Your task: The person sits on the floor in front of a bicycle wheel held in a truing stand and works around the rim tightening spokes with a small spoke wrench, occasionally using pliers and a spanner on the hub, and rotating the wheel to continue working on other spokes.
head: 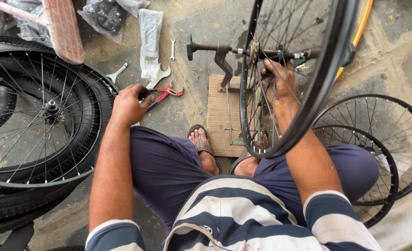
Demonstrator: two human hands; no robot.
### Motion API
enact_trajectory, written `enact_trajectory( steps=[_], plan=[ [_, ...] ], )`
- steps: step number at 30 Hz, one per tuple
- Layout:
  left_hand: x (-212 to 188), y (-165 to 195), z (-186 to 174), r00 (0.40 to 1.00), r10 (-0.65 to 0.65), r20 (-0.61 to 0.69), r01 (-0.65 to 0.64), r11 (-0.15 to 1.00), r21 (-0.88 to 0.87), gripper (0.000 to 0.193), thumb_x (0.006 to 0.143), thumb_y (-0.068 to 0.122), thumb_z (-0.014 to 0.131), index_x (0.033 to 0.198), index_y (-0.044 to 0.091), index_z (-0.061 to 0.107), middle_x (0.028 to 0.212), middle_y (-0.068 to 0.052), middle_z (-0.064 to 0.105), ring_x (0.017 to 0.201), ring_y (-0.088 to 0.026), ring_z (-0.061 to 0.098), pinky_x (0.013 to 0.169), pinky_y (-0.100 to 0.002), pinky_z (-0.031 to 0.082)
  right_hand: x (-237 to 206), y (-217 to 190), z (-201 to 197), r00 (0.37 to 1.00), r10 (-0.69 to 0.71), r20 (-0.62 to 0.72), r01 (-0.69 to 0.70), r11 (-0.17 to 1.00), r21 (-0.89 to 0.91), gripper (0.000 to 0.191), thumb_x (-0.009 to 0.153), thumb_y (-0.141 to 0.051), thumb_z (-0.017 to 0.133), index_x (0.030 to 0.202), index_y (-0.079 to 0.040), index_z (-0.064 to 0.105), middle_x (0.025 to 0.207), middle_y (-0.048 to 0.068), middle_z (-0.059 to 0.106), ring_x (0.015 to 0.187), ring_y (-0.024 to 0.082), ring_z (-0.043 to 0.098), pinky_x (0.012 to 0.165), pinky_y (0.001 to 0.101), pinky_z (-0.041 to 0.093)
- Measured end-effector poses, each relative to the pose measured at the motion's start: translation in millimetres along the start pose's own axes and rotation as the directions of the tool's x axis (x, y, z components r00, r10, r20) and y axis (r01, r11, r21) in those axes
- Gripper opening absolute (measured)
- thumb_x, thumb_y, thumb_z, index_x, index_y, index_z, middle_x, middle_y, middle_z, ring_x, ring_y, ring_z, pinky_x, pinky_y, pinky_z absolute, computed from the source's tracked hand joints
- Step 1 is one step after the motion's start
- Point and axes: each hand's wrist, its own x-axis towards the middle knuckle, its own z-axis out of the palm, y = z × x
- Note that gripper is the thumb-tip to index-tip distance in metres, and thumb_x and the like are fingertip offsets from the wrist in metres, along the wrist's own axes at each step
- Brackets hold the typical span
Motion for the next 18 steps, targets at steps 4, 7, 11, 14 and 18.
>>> enact_trajectory(
  steps=[4, 7, 11, 14, 18],
  plan=[
    [5, 1, 2, 1.0, -0.004, 0.02, 0.004, 1.0, -0.011, 0.031, 0.088, 0.03, 0.078, 0.102, 0.003, 0.074, 0.1, -0.017, 0.073, 0.094, -0.033, 0.07, 0.083, -0.043, 0.054, 5, 3, -3, 0.997, -0.01, 0.072, 0.006, 0.998, 0.067, 0.014, 0.089, -0.011, 0.079, 0.096, 0.0, 0.075, 0.084, 0.006, 0.071, 0.073, 0.012, 0.067, 0.058, 0.0224, 0.047],
    [8, 2, 5, 0.999, -0.011, 0.031, 0.011, 1.0, -0.005, 0.032, 0.088, 0.031, 0.077, 0.102, 0.003, 0.074, 0.1, -0.017, 0.073, 0.094, -0.034, 0.07, 0.082, -0.043, 0.054, 6, 3, -4, 0.997, -0.046, 0.066, 0.043, 0.998, 0.047, 0.012, 0.09, -0.01, 0.079, 0.096, -0.002, 0.073, 0.086, 0.006, 0.071, 0.075, 0.013, 0.068, 0.061, 0.0227, 0.05],
    [12, 5, 8, 0.999, -0.01, 0.034, 0.009, 1.0, 0.012, 0.031, 0.088, 0.031, 0.077, 0.102, 0.003, 0.074, 0.1, -0.017, 0.074, 0.095, -0.034, 0.07, 0.082, -0.044, 0.054, 6, 0, -3, 0.994, -0.049, 0.097, 0.042, 0.996, 0.073, 0.013, 0.09, -0.011, 0.079, 0.097, -0.002, 0.071, 0.087, 0.007, 0.071, 0.076, 0.014, 0.067, 0.061, 0.023, 0.05],
    [14, 9, 7, 0.999, -0.001, 0.033, 0.001, 1.0, 0.016, 0.031, 0.089, 0.031, 0.077, 0.101, 0.003, 0.074, 0.099, -0.016, 0.073, 0.095, -0.034, 0.07, 0.082, -0.044, 0.054, 7, -2, -3, 0.996, -0.033, 0.083, 0.028, 0.998, 0.061, 0.018, 0.092, -0.01, 0.079, 0.102, 0.001, 0.068, 0.089, 0.008, 0.071, 0.078, 0.016, 0.067, 0.059, 0.0228, 0.047],
    [17, 36, 1, 0.981, 0.116, -0.154, -0.121, 0.992, -0.021, 0.026, 0.091, 0.027, 0.079, 0.099, 0.003, 0.073, 0.097, -0.014, 0.073, 0.09, -0.031, 0.071, 0.078, -0.042, 0.054, 11, -5, -5, 0.998, -0.061, 0.014, 0.062, 0.998, -0.012, 0.035, 0.089, -0.008, 0.08, 0.11, -0.007, 0.052, 0.086, 0.008, 0.068, 0.075, 0.017, 0.068, 0.06, 0.028, 0.052]
  ],
)
